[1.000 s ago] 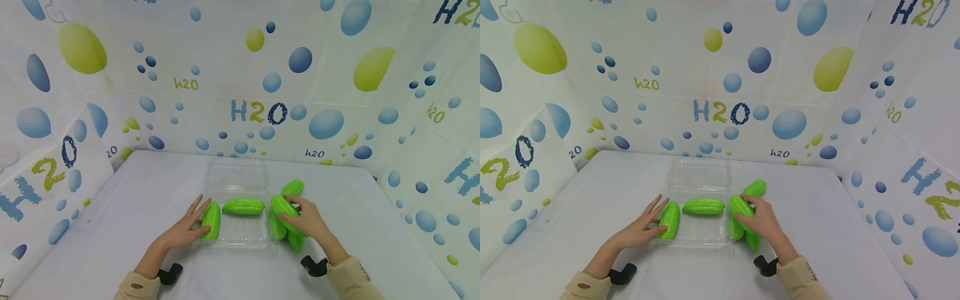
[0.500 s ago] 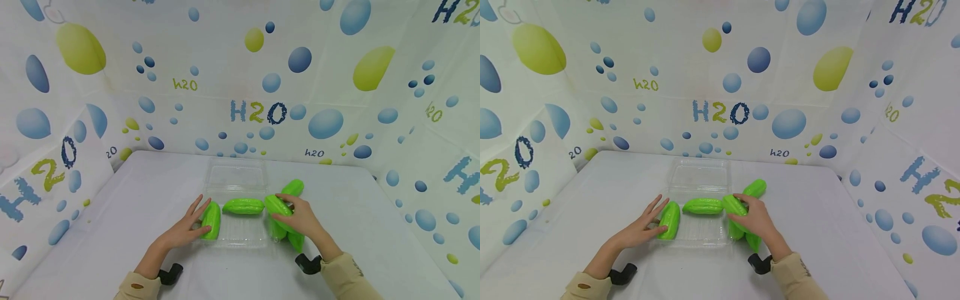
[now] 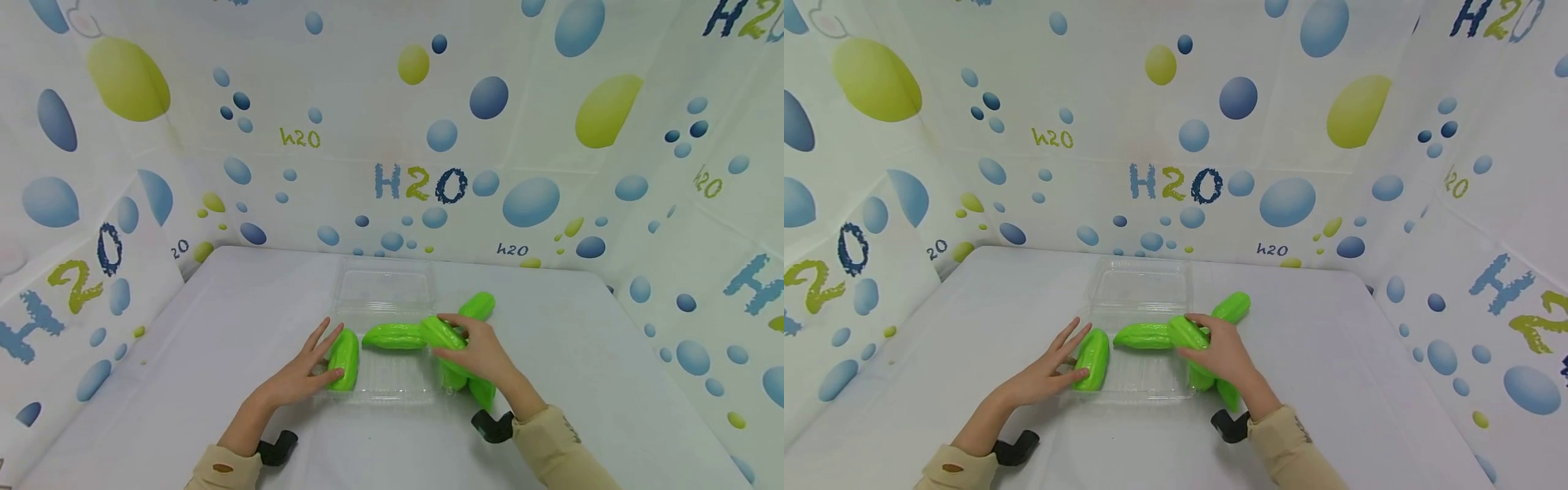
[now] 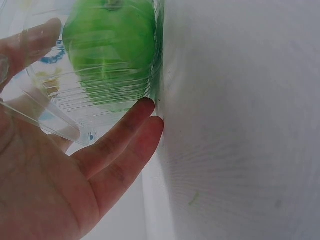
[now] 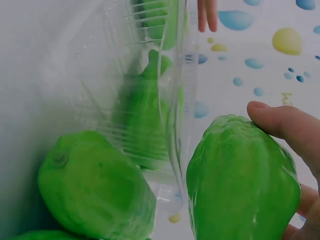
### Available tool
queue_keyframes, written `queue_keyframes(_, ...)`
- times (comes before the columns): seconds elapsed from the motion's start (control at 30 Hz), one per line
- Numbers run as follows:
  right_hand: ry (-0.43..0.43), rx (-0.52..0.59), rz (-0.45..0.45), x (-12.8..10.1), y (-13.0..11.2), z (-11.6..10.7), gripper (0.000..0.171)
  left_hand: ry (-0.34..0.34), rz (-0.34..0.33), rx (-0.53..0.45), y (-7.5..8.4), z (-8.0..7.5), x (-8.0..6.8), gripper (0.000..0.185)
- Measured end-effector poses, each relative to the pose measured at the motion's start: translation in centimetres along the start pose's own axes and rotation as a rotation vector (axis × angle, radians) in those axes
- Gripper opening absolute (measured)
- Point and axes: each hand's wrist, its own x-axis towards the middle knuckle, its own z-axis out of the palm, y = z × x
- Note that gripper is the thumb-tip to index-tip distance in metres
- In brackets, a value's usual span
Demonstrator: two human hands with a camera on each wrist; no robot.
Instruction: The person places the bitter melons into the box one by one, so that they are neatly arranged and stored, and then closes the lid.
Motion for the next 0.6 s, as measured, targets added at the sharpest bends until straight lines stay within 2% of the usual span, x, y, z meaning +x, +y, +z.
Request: queue_keyframes(0.6, -0.041, 0.010, -0.031, 1.0, -2.4, 1.6, 0.055, -0.002, -0.009, 0.000, 0.0, 0.0, 0.0, 0.075)
